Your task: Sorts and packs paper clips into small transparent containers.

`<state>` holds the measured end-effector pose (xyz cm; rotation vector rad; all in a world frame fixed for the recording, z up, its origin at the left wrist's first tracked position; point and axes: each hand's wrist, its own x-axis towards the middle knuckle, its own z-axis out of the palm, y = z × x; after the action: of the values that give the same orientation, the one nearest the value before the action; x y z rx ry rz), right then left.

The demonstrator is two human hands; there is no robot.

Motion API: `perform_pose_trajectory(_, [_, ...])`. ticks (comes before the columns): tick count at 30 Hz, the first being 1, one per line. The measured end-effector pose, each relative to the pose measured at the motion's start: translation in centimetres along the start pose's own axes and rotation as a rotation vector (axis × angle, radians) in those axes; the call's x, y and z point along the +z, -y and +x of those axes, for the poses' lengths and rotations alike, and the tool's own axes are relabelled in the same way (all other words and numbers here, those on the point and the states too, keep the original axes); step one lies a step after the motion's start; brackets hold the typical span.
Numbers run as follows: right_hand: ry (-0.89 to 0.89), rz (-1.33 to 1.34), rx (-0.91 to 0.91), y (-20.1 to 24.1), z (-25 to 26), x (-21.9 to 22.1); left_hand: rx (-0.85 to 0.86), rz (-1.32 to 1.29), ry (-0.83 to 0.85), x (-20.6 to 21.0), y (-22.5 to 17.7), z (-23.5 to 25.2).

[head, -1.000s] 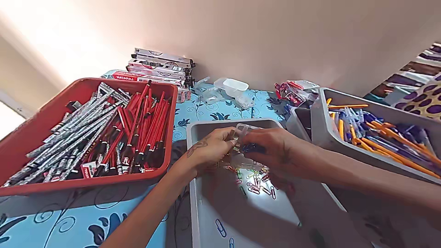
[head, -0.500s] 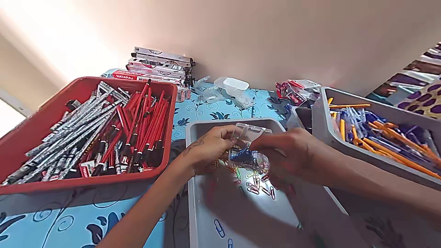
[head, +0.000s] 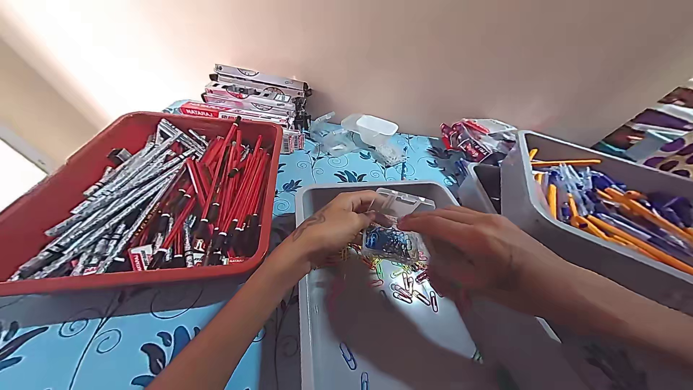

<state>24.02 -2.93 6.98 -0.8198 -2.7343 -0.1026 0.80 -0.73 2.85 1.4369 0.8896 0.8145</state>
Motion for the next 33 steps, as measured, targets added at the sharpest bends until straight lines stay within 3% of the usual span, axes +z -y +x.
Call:
perform_pose_trajectory(4, [0.076, -0.051, -0.102, -0.4, -0.1, 1.0, 0.010, 0.031, -0.011, 0.0, 0.2, -0.2])
perform_pose_trajectory(13, [-0.094, -0.033, -0.093, 0.5, 0.1, 1.2, 0.013, -0.013, 0.010, -0.3, 0.5, 0.2])
perform_pose_trajectory(17, [-0.151, -0.083, -0.011, 0.4, -0.1, 0.4, 0.015, -0.033, -0.028, -0.4, 0.5, 0.3])
perform_pose_trajectory(24, [-0.049, -0.052, 0.087, 0.5, -0.7, 2.0, 0.036, -0.012, -0.080, -0.5, 0.8, 0.4])
perform_pose_trajectory(28, [-0.188, 0.003, 0.092, 0.4, -0.4, 2.1, 0.031, -0.025, -0.089, -0.5, 0.8, 0.4])
perform_pose_trajectory(33, [-0.093, 0.053, 0.101, -0.1, -0.5, 2.8, 0.031, -0.006, -0.112, -0.4, 0.8, 0.4])
